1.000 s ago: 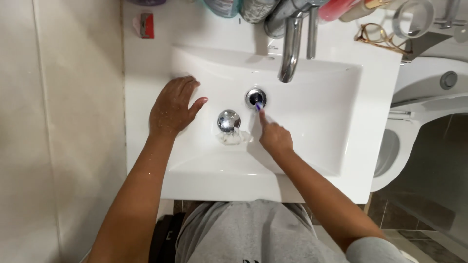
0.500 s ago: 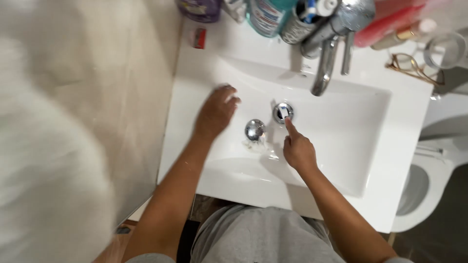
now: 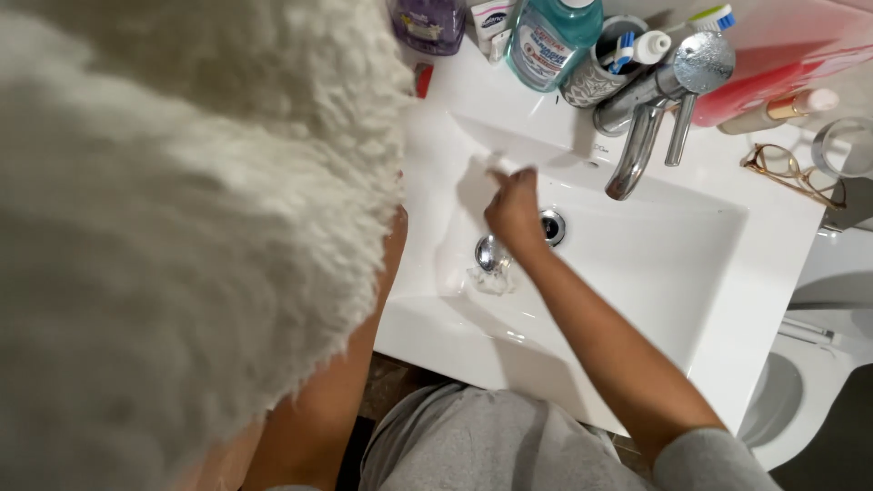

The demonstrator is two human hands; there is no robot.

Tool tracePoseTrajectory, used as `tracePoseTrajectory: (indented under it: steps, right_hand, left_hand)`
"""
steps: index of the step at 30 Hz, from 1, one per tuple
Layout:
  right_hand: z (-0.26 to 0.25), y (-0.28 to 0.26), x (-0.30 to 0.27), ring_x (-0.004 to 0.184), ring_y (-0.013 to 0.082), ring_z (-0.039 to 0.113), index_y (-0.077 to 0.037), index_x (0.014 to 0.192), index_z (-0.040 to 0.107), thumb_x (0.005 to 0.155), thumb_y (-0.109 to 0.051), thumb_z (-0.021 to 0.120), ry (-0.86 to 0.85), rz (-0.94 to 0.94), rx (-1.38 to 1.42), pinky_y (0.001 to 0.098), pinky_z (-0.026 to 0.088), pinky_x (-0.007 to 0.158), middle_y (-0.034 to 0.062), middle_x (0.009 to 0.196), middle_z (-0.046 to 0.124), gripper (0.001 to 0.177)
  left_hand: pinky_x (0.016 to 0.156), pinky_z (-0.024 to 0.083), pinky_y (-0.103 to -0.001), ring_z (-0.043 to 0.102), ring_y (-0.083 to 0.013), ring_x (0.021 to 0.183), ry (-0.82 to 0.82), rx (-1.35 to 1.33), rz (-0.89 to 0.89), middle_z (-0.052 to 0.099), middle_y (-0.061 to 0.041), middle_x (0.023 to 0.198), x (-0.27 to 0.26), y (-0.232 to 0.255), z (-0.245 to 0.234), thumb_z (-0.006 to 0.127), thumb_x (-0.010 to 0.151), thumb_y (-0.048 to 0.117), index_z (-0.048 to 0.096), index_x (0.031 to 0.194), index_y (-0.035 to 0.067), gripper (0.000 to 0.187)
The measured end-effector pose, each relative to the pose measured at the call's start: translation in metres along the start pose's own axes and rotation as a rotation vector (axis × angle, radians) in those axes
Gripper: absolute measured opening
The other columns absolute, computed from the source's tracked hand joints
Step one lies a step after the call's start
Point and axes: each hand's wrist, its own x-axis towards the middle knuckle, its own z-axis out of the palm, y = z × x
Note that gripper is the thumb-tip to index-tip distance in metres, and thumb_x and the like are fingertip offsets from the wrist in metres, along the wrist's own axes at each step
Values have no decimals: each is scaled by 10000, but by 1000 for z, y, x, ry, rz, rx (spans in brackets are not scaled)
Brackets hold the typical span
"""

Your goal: The person removes items from the bathroom sink counter, then scrubs the sink basin and drain with a toothbrush. They rinse the toothbrush and basin, wipe the sink with a tissue, and return the items to the counter.

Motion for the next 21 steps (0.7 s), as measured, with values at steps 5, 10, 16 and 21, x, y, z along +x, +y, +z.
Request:
tracePoseTrajectory:
  steps: [5,10,16,21]
  right_hand:
    - [-64,-5,49,794,323,689,-16,1260,707,810,112,680,497,156,393,374,574,765,103,878,577,468]
    - [-69,1,47,813,339,696,-59,1168,749,829,105,672,630,136,397,380,573,705,118,871,636,384]
    - [-43,-4,86,900,307,697,-113,1049,757,823,85,651,615,-16,453,359,585,775,59,951,625,319]
    - [-15,-8,142,941,321,690,-31,938,740,819,71,663,704,-287,158,361,580,859,102,930,668,175]
  left_hand:
    - [1323,172,-520,347,-301,1518,-366,-1815,-797,363,-129,1637,77,128,-16,622,1053,210,445,1561,144,542]
    - [1300,117,-533,362,-362,1500,-530,-1703,-156,458,-214,1560,170,80,0,725,909,537,517,1472,-12,814]
    - [1262,236,-572,546,-281,1105,-331,-2029,-61,592,-120,1188,103,85,-43,669,930,331,653,1164,109,323]
    - [1049,477,-566,666,-191,815,-62,-1779,-419,668,42,773,115,100,20,896,692,447,722,780,247,279]
